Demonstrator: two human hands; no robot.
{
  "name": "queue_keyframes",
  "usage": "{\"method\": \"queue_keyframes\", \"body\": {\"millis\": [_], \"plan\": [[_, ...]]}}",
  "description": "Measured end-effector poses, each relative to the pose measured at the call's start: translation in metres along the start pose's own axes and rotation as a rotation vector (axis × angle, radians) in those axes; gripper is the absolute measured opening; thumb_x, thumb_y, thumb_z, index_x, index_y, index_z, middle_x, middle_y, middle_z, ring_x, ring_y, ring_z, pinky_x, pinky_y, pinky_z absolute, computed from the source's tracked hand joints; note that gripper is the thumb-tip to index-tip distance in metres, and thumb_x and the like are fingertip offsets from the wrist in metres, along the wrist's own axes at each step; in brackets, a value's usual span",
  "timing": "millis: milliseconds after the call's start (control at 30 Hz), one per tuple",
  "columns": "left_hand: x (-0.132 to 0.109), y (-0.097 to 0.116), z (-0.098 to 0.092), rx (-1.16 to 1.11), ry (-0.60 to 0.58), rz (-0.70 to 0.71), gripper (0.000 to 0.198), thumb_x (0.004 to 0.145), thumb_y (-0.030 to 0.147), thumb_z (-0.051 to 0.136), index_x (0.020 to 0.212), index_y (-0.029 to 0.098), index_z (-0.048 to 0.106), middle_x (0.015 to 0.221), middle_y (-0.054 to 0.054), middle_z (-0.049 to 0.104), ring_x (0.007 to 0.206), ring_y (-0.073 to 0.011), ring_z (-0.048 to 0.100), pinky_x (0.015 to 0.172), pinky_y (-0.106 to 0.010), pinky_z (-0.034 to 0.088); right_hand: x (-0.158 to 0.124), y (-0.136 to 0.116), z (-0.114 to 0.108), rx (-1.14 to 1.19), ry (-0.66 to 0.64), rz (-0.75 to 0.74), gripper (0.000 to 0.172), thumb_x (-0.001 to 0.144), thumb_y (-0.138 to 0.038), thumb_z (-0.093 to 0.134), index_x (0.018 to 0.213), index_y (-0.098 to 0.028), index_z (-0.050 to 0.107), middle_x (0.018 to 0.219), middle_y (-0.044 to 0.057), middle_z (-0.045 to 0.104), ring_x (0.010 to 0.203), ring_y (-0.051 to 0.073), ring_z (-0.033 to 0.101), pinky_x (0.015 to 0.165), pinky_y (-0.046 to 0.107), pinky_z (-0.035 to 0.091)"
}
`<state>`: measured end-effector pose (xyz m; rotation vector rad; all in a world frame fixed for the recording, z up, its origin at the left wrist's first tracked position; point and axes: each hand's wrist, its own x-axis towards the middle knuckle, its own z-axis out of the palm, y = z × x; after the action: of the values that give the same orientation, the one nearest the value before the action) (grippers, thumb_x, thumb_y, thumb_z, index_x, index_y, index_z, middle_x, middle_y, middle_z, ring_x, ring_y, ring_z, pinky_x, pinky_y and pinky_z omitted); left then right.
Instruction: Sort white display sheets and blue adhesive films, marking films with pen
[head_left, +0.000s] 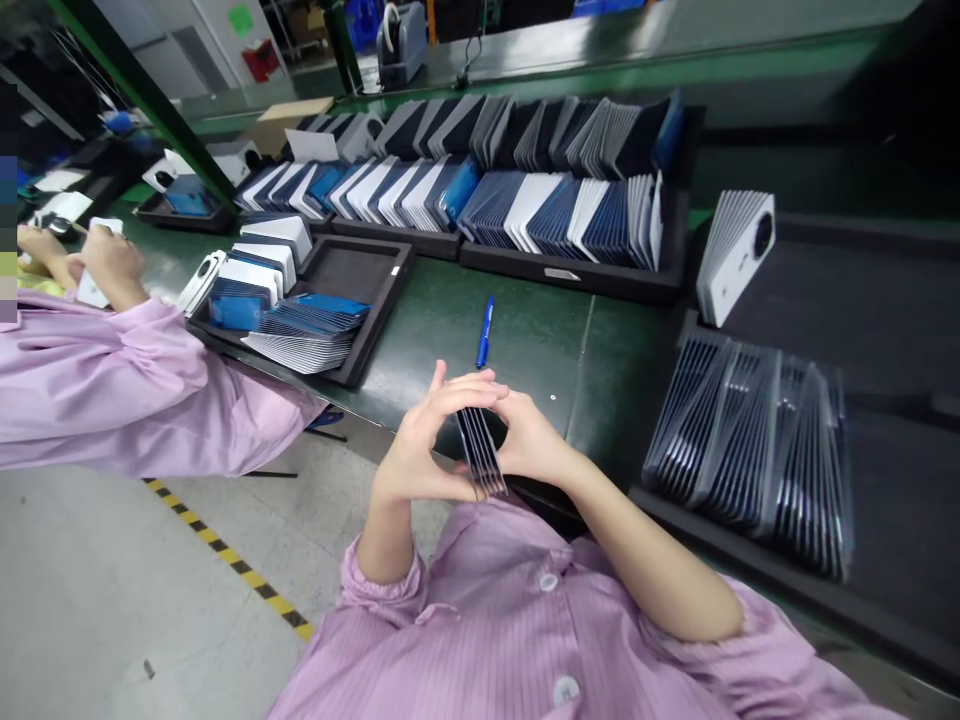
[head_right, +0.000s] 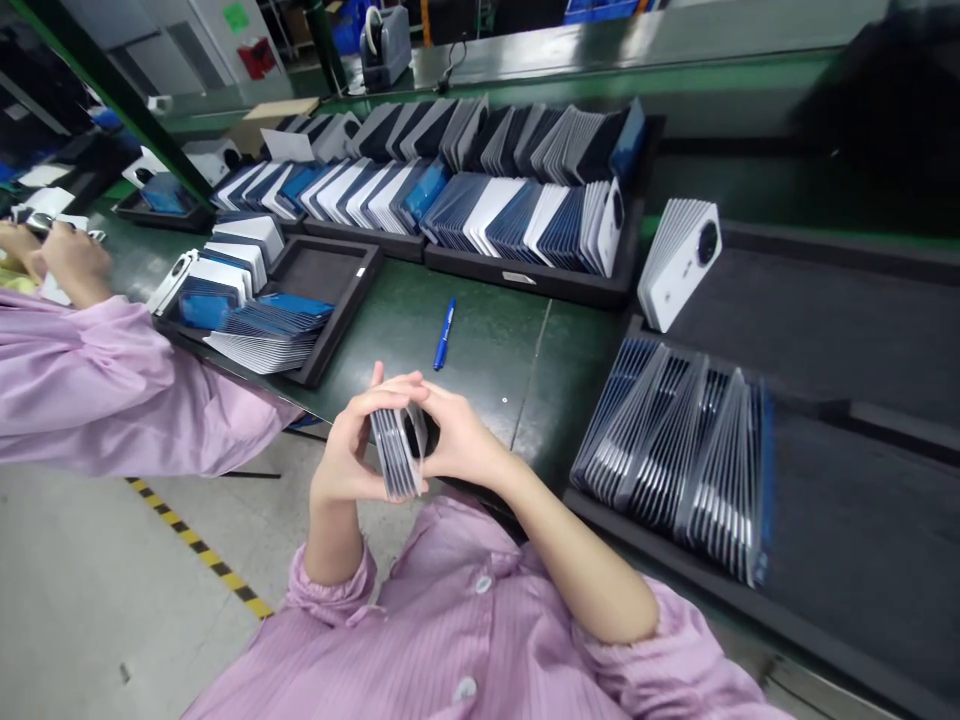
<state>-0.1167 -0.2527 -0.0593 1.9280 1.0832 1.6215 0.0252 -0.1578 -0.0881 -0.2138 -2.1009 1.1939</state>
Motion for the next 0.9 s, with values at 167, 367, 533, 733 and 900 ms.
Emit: {"method": "queue_keyframes", "body": {"millis": [167, 367, 533, 733, 900], "plan": [[-0.0030, -0.0038, -0.0038, -0.038, -0.016, 0.000, 0.081, 0.067, 0.039, 0.091, 0.137, 0.028, 0.053, 0.134, -0.010, 0.067, 0.139, -0.0313, 0.053, 0.127, -0.060, 0.008, 0.0005, -0.0009, 0.0025, 0.006, 0.012, -0.007, 0.059, 0.070, -0.038, 0.087, 0.121, -0.019, 0.065, 0.117, 0.010, 0.073, 0.104, 0.029, 0.072, 0.089, 0.039, 0.059], [-0.0029, -0.0044, -0.0050, -0.016, -0.022, -0.012, 0.082, 0.067, 0.043, 0.091, 0.138, 0.029, 0.052, 0.134, -0.010, 0.067, 0.139, -0.0315, 0.052, 0.127, -0.062, 0.010, -0.0004, 0.0002, 0.0032, 0.032, 0.014, 0.003, 0.065, 0.067, -0.034, 0.089, 0.125, -0.021, 0.064, 0.123, 0.010, 0.072, 0.110, 0.031, 0.071, 0.092, 0.039, 0.059], [-0.0038, -0.0052, -0.0053, 0.024, -0.019, -0.006, 0.083, 0.066, 0.047, 0.090, 0.137, 0.030, 0.051, 0.132, -0.010, 0.068, 0.138, -0.0321, 0.054, 0.126, -0.062, 0.014, 0.0000, 0.0009, 0.0034, 0.048, -0.017, 0.050, 0.068, 0.066, -0.037, 0.089, 0.129, -0.023, 0.064, 0.128, 0.011, 0.070, 0.117, 0.034, 0.068, 0.097, 0.044, 0.057], [-0.0048, -0.0050, -0.0055, 0.046, -0.021, -0.011, 0.085, 0.065, 0.051, 0.090, 0.138, 0.030, 0.051, 0.132, -0.009, 0.068, 0.137, -0.0326, 0.055, 0.126, -0.062, 0.015, 0.0006, 0.0015, 0.0044, 0.054, -0.006, 0.036, 0.066, 0.068, -0.038, 0.086, 0.128, -0.022, 0.064, 0.130, 0.011, 0.070, 0.117, 0.033, 0.069, 0.096, 0.044, 0.058], [-0.0061, -0.0065, -0.0059, 0.042, -0.023, -0.007, 0.092, 0.065, 0.055, 0.089, 0.144, 0.031, 0.047, 0.136, -0.009, 0.065, 0.136, -0.0329, 0.055, 0.125, -0.061, 0.018, 0.0029, -0.0008, 0.0032, 0.063, -0.012, 0.018, 0.064, 0.071, -0.036, 0.084, 0.130, -0.023, 0.063, 0.127, 0.010, 0.071, 0.114, 0.032, 0.070, 0.095, 0.043, 0.058]]}}
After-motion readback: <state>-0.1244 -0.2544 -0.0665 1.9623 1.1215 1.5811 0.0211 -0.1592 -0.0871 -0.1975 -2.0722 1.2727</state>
